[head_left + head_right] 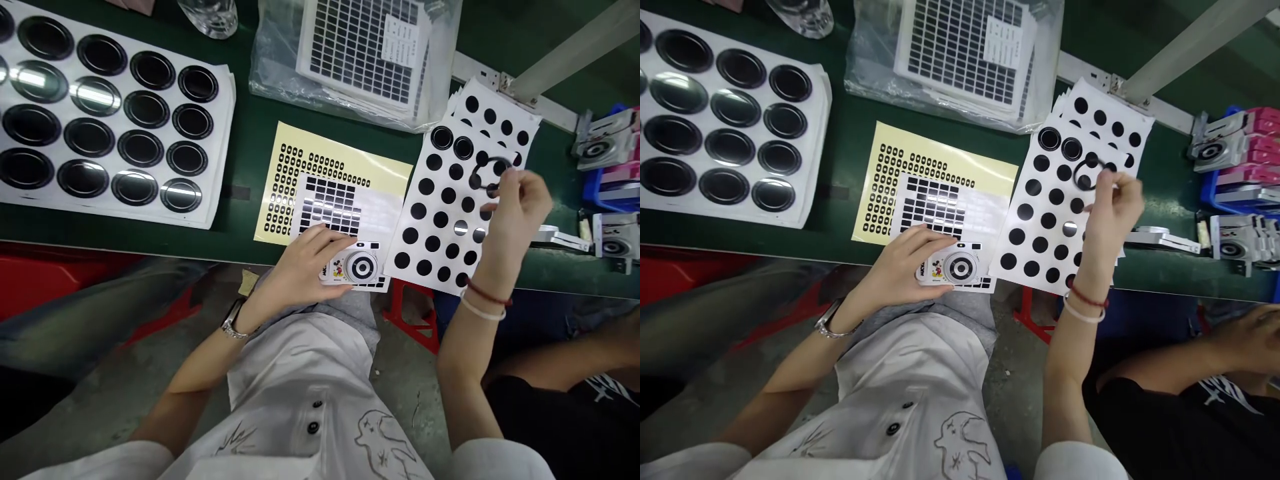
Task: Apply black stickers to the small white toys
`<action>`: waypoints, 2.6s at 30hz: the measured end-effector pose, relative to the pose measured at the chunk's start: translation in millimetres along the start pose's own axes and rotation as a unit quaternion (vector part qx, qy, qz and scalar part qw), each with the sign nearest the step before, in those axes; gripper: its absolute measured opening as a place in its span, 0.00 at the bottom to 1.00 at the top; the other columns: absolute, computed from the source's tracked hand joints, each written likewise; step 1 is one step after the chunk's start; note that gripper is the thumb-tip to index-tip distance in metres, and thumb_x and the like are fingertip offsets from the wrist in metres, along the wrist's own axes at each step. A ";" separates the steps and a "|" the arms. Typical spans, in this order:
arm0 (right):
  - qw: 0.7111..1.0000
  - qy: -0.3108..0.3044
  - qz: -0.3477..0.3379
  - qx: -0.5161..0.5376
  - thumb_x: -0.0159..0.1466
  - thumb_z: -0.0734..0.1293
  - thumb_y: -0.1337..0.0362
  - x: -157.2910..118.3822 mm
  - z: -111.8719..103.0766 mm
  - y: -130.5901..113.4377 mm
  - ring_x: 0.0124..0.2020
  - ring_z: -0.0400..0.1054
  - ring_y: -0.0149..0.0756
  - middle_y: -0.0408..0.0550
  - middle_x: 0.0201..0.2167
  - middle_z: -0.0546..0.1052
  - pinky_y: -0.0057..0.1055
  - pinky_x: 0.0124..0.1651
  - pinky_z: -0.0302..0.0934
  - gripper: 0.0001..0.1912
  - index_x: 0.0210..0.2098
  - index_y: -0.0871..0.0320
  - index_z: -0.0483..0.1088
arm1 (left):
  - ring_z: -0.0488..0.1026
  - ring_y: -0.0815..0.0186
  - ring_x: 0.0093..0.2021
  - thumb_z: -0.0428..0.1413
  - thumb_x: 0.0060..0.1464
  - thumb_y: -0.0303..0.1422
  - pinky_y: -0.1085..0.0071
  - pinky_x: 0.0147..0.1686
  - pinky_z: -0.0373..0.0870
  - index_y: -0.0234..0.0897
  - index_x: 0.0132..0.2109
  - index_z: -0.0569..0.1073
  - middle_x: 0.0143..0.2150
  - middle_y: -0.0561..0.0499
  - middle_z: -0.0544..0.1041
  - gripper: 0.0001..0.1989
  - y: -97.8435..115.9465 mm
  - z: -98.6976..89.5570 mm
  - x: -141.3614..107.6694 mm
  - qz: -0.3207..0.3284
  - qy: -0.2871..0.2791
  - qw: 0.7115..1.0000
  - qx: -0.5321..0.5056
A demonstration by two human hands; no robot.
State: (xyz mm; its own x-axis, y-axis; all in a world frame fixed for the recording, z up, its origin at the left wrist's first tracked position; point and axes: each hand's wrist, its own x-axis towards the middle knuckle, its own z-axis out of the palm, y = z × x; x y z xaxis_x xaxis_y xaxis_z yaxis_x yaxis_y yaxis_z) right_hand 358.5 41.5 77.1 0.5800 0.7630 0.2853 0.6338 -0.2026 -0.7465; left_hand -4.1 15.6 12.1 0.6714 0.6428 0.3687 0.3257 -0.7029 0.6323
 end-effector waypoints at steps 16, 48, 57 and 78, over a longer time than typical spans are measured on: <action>0.896 -0.321 0.209 0.225 0.64 0.76 0.50 -161.3 19.0 -61.9 0.44 0.65 0.39 0.49 0.47 0.69 0.36 0.44 0.62 0.17 0.28 0.54 0.74 | 0.74 0.51 0.55 0.66 0.61 0.46 0.51 0.57 0.73 0.41 0.68 0.65 0.58 0.43 0.77 0.34 -2.4 4.1 -1.6 -0.004 -0.001 1.000 -0.009; 0.948 -0.236 0.142 0.157 0.67 0.73 0.52 -180.0 32.7 -64.7 0.44 0.68 0.38 0.49 0.46 0.72 0.34 0.39 0.64 0.15 0.33 0.53 0.68 | 0.74 0.51 0.56 0.66 0.60 0.45 0.51 0.59 0.70 0.43 0.68 0.64 0.58 0.43 0.77 0.34 -1.3 3.8 -1.0 -0.013 -0.011 1.000 -0.012; 0.944 -0.253 0.134 0.164 0.68 0.73 0.53 -177.5 31.3 -64.4 0.46 0.69 0.39 0.49 0.46 0.71 0.36 0.41 0.66 0.14 0.33 0.53 0.68 | 0.74 0.52 0.56 0.67 0.61 0.43 0.50 0.60 0.71 0.42 0.68 0.64 0.59 0.44 0.77 0.34 -0.2 1.4 -0.7 -0.006 -0.015 1.000 -0.012; 0.931 -0.286 0.145 0.176 0.71 0.71 0.53 -175.9 26.2 -66.9 0.42 0.68 0.37 0.46 0.42 0.71 0.36 0.43 0.65 0.13 0.36 0.52 0.69 | 0.74 0.50 0.58 0.65 0.63 0.43 0.46 0.64 0.69 0.42 0.69 0.63 0.61 0.40 0.76 0.34 -0.9 0.6 -2.1 0.003 -0.017 1.000 -0.003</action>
State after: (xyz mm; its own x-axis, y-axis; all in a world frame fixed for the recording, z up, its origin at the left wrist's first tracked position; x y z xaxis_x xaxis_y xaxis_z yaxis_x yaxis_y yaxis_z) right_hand 200.6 -63.1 61.1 0.2691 0.9299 -0.2508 0.2286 -0.3146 -0.9213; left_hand -5.3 14.7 10.3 0.6952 0.6284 0.3489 0.3183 -0.7044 0.6344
